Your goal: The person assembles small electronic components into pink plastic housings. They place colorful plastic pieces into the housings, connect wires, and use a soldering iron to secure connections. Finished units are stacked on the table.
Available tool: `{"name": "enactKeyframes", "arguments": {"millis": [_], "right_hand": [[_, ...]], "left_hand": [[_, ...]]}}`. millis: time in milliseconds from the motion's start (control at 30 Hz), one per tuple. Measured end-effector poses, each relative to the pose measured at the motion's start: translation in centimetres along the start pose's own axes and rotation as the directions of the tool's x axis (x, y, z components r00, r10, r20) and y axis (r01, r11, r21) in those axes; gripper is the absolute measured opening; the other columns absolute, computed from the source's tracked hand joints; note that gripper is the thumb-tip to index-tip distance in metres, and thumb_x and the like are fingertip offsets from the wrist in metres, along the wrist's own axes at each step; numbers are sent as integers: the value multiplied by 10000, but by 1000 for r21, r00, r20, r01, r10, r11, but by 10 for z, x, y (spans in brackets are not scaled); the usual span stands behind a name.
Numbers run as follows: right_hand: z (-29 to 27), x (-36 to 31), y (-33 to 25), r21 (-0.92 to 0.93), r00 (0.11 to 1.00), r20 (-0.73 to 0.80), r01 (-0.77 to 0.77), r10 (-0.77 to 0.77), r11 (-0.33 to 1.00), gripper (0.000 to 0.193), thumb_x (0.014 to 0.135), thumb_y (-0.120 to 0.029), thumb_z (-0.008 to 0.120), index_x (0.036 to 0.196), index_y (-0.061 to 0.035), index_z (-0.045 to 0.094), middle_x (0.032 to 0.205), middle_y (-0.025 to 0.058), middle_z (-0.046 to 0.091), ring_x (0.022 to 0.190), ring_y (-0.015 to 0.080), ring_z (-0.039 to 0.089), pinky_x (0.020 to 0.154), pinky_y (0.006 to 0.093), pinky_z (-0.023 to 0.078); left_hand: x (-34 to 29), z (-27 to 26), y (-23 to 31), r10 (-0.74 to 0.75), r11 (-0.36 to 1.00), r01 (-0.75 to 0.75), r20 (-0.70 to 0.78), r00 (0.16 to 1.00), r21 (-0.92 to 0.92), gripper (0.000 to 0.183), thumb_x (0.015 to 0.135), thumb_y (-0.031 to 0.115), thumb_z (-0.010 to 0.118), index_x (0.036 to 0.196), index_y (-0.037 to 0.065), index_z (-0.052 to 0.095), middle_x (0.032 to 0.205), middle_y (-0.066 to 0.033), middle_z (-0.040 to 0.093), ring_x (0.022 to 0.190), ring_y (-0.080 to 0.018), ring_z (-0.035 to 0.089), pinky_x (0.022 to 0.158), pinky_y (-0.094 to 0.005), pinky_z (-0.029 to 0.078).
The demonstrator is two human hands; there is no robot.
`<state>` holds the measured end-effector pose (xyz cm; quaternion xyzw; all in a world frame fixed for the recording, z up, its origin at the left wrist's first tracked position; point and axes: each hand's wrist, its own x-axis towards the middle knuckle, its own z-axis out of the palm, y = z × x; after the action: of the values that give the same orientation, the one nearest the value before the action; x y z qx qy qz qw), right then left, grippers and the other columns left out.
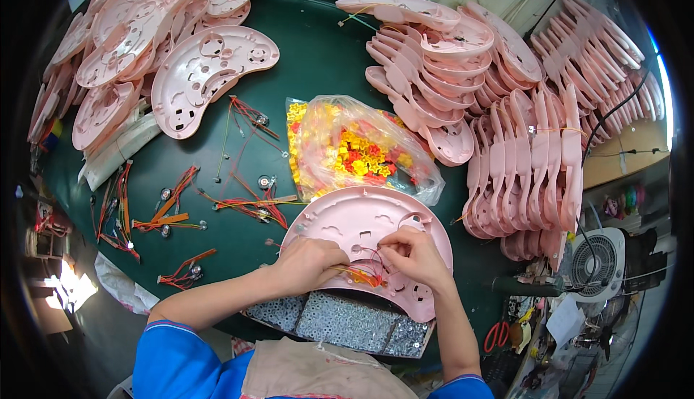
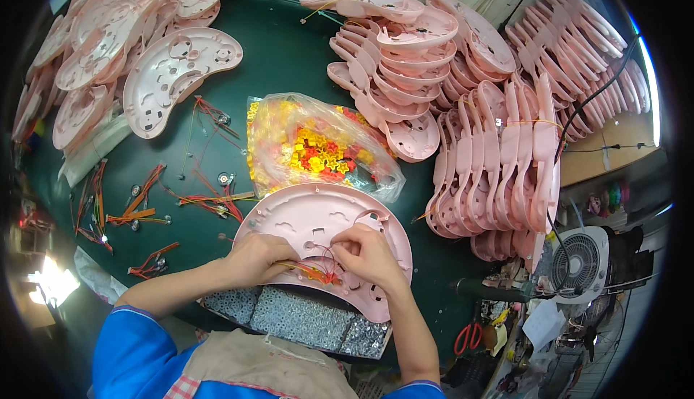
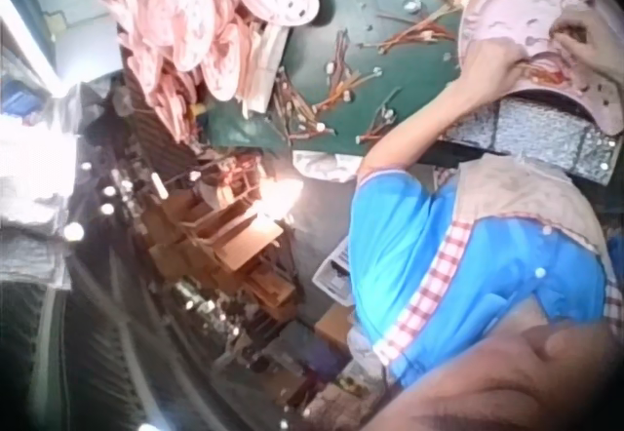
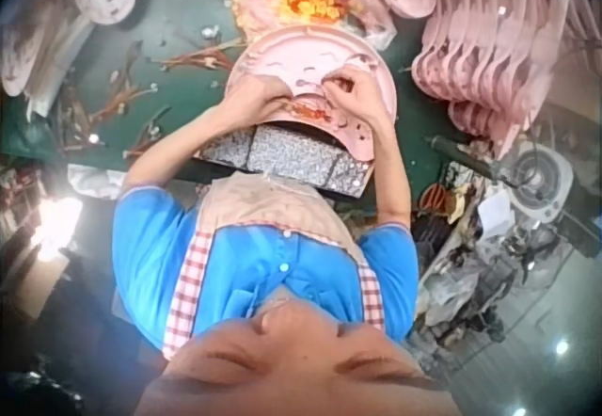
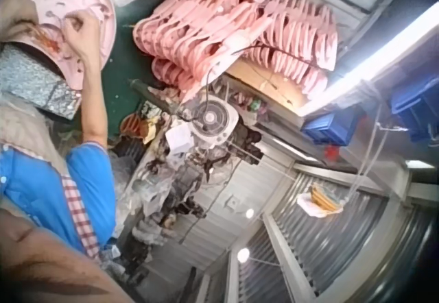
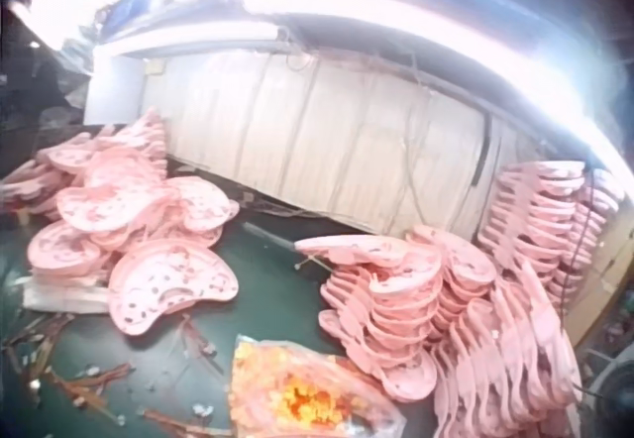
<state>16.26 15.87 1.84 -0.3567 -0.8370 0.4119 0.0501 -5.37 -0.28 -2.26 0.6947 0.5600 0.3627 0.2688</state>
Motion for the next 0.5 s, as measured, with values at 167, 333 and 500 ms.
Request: {"name": "enactKeyframes", "arguments": {"millis": [167, 333, 500], "right_hand": [[14, -8, -10, -208, 976, -87, 176, -197, 962, 106, 808, -159, 795, 835, -62, 761, 705, 71, 611, 644, 182, 629, 633, 321, 487], [-14, -27, -1, 619, 1000, -19, -6, 22, 785, 46, 820, -43, 736, 809, -8, 710, 752, 11, 642, 689, 59, 585, 646, 258, 476], [-46, -69, 3, 77, 1000, -4, -16, 16, 997, 59, 788, -64, 733, 803, -16, 702, 662, 40, 677, 597, 103, 635, 638, 257, 521]], "left_hand": [[9, -1, 4, -36, 999, 34, 35, 999, 40, 158, 876, 135, 747, 1018, 67, 762, 915, -114, 730, 854, -334, 714, 759, -436, 557], [35, -2, 7, 2, 992, -9, 53, 999, 125, 142, 869, 131, 733, 993, 66, 761, 947, -95, 689, 885, -327, 696, 766, -438, 556], [40, 9, -9, 37, 972, -51, 65, 997, 229, 141, 853, 143, 745, 973, 71, 762, 956, -81, 658, 893, -307, 681, 763, -425, 555]]}}
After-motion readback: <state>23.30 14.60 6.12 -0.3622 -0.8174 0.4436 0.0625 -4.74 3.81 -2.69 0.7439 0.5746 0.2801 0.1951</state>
